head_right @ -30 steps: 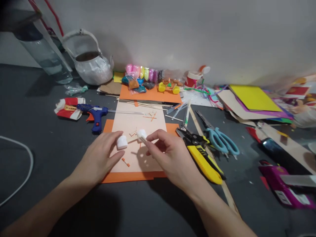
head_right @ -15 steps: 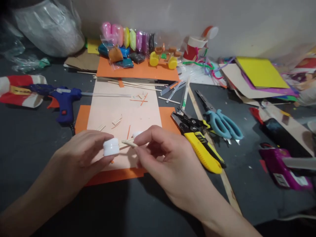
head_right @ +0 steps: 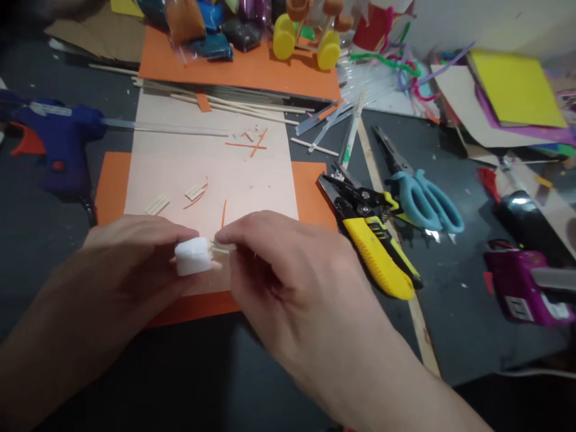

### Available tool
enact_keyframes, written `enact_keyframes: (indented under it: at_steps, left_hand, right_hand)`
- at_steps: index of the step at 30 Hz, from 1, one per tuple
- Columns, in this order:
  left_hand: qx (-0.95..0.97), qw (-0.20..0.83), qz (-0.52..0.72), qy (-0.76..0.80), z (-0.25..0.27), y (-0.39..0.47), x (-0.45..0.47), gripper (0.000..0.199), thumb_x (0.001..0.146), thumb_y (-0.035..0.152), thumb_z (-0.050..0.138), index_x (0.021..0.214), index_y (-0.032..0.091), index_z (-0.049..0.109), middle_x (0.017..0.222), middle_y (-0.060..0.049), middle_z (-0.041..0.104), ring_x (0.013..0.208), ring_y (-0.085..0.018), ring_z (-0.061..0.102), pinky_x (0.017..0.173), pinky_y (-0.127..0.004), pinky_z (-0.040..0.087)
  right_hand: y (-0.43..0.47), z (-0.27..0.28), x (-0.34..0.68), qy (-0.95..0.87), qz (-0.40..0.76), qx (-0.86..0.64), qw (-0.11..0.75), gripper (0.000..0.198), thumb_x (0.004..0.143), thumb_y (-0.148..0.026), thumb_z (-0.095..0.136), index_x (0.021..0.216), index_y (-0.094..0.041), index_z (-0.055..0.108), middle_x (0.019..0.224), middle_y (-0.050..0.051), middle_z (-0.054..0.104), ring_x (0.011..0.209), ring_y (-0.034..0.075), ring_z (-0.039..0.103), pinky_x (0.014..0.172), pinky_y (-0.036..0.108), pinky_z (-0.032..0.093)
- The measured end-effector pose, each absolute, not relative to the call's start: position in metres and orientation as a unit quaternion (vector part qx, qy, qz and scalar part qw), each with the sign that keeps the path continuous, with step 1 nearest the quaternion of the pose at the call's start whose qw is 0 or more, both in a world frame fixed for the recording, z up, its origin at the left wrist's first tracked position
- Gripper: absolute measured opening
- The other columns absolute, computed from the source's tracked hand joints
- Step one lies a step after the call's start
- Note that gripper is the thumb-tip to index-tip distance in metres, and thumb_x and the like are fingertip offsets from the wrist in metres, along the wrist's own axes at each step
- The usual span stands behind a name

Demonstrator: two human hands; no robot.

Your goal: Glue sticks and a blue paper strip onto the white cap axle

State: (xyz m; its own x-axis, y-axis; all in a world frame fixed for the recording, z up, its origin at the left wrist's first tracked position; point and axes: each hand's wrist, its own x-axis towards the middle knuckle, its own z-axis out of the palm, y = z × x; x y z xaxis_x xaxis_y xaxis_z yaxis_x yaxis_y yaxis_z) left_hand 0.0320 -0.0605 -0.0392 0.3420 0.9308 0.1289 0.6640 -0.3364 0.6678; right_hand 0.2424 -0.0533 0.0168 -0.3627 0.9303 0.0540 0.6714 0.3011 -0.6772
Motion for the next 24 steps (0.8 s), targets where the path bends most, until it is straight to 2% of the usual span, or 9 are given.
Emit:
enact_keyframes:
  at_steps: [3,7,12,18,24]
  left_hand:
    - [0.769,0.272,0.249,0.522,-0.037,-0.06,0.033,0.016,0.089,0.036,0.059,0.103,0.028,0.062,0.098,-0.001,0.071,0.092,-0.027,0.06,0.078,-0.039,0.04]
    - [0.764,0.279,0.248,0.526,-0.036,-0.06,0.033,0.016,0.09,0.038,0.057,0.102,0.029,0.063,0.1,-0.001,0.072,0.095,-0.028,0.06,0.078,-0.04,0.039]
    - [0.76,0.285,0.233,0.535,-0.037,-0.06,0.034,0.016,0.091,0.039,0.057,0.1,0.031,0.066,0.101,-0.001,0.072,0.096,-0.029,0.061,0.084,-0.042,0.04]
    - [0.78,0.254,0.225,0.526,-0.037,-0.062,0.034,0.015,0.095,0.038,0.051,0.102,0.031,0.062,0.101,0.001,0.072,0.099,-0.027,0.061,0.086,-0.041,0.038]
    - [0.786,0.244,0.207,0.529,-0.035,-0.063,0.033,0.013,0.091,0.033,0.06,0.104,0.033,0.06,0.105,0.005,0.07,0.103,-0.023,0.06,0.088,-0.038,0.038]
  right_hand:
    - [-0.054,0.014,0.24,-0.783,0.294,-0.51,0.203,0.013,0.089,-0.015,0.059,0.093,-0.024,0.067,0.09,-0.001,0.072,0.071,0.012,0.066,0.058,0.021,0.046]
    - [-0.054,0.012,0.237,-0.797,0.274,-0.507,0.18,0.013,0.089,-0.013,0.058,0.09,-0.023,0.067,0.085,-0.003,0.071,0.065,0.008,0.062,0.056,0.02,0.043]
    - [-0.05,0.009,0.231,-0.814,0.258,-0.493,0.165,0.015,0.087,-0.012,0.056,0.078,-0.019,0.065,0.078,-0.001,0.068,0.063,0.008,0.06,0.055,0.022,0.041]
    - [-0.048,0.009,0.229,-0.814,0.269,-0.492,0.154,0.012,0.086,-0.011,0.059,0.086,-0.021,0.067,0.074,-0.003,0.065,0.061,0.007,0.057,0.055,0.021,0.039]
    - [-0.048,0.01,0.232,-0.806,0.291,-0.493,0.15,0.013,0.089,-0.017,0.062,0.099,-0.024,0.065,0.08,-0.006,0.063,0.065,0.006,0.056,0.059,0.018,0.042]
